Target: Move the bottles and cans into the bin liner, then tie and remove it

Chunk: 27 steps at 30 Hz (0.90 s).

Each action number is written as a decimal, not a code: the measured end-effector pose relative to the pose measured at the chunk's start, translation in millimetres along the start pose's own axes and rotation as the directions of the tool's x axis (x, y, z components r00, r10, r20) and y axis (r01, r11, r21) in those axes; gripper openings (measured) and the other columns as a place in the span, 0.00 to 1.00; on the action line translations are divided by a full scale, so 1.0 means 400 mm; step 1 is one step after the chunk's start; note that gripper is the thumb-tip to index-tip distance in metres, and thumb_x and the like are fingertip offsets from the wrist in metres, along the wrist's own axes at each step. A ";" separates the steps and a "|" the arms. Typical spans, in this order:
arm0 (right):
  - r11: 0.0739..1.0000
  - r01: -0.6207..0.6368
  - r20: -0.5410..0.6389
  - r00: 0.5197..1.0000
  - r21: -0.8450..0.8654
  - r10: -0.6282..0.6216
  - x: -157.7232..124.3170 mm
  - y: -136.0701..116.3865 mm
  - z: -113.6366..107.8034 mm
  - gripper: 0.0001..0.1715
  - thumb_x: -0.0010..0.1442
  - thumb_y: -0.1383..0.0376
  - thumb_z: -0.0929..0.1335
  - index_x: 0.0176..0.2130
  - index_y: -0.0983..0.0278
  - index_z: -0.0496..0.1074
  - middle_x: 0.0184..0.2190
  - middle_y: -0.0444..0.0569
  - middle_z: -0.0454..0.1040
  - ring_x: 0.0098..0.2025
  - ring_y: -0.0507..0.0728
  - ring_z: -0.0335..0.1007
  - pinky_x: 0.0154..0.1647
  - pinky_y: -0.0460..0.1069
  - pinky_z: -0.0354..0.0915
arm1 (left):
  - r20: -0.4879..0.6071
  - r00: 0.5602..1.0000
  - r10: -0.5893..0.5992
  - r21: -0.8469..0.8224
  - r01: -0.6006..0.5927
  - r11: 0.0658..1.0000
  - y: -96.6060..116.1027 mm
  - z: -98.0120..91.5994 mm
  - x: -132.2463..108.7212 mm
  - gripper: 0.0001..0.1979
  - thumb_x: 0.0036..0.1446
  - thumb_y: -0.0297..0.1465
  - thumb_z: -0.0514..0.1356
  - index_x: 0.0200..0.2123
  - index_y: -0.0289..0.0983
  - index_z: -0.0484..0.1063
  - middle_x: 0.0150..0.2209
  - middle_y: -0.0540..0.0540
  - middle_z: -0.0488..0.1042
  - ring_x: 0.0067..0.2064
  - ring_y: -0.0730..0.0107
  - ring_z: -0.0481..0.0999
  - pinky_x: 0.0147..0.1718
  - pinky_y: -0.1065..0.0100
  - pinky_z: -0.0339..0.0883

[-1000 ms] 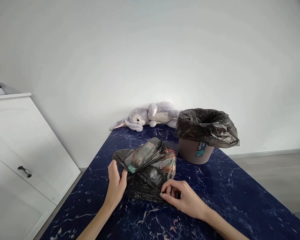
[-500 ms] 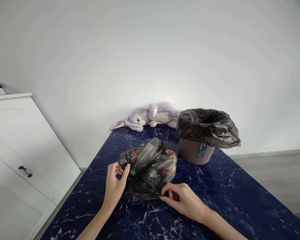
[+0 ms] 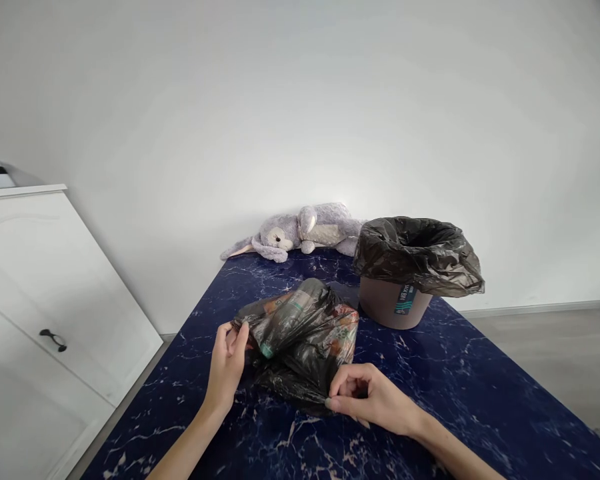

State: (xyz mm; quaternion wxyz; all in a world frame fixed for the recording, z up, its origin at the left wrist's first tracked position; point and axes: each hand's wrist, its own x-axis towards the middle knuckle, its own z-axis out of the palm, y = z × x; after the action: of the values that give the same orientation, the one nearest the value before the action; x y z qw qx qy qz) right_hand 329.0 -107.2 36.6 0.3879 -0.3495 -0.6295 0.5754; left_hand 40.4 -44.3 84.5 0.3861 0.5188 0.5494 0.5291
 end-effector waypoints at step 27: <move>0.951 0.015 0.142 0.988 0.310 -0.062 0.003 0.006 -0.010 0.19 0.61 0.56 0.80 0.39 0.65 0.74 0.21 0.37 0.69 0.18 0.45 0.59 0.20 0.43 0.55 | 0.355 0.916 -0.185 -0.545 0.364 0.755 0.032 -0.008 0.028 0.19 0.69 0.40 0.65 0.61 0.42 0.77 0.63 0.40 0.78 0.66 0.47 0.75 0.59 0.53 0.77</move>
State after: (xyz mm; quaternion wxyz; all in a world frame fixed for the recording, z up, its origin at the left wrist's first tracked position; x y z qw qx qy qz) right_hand 332.0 -104.1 34.3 0.4003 -0.2280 -0.5662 0.6835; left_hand 37.4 -35.2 99.0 0.6778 0.3512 0.3637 0.5338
